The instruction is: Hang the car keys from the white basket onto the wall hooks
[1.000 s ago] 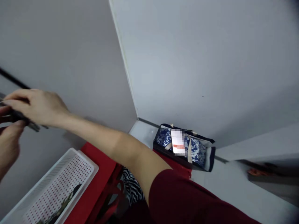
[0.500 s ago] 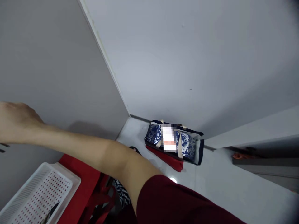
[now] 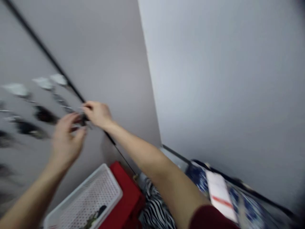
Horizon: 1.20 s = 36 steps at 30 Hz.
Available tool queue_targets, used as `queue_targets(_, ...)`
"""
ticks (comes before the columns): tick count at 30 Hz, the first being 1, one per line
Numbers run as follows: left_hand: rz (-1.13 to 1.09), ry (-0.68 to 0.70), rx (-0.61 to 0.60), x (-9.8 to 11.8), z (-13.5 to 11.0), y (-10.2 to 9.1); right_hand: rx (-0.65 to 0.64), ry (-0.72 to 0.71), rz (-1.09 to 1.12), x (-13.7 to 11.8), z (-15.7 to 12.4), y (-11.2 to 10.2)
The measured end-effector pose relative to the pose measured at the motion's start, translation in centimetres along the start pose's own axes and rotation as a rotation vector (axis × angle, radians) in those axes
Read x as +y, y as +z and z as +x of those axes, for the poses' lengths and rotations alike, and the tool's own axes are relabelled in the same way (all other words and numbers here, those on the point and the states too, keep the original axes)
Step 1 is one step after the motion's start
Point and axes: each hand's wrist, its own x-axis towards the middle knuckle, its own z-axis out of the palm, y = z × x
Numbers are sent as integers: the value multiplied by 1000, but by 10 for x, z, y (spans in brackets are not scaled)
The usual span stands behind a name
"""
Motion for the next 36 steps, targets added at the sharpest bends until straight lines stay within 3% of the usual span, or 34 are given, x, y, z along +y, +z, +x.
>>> queue_targets(3, 74, 83, 35, 0, 22, 3, 70, -22, 20, 0, 20, 7)
queue_targets(7, 163, 35, 50, -12, 39, 1, 109, 6, 77, -2, 49, 26)
queue_targets(12, 187, 27, 46, -9, 60, -12, 172, 94, 127, -14, 75, 27)
queue_targets(19, 261, -11, 15, -10, 79, -16, 106, 153, -39, -19, 99, 30)
queue_targets(23, 277, -50, -30, -15, 73, -13, 115, 187, -147, -12, 97, 40)
queue_targets(30, 207, -74, -55, -24, 53, -20, 190, 170, -138, -12, 83, 44)
queue_targets(34, 68, -133, -57, -43, 7, -26, 243, 184, -84, 1, 38, 49)
queue_targets(36, -15, -226, -74, -59, -24, -27, 99, 228, -32, 13, 4, 61)
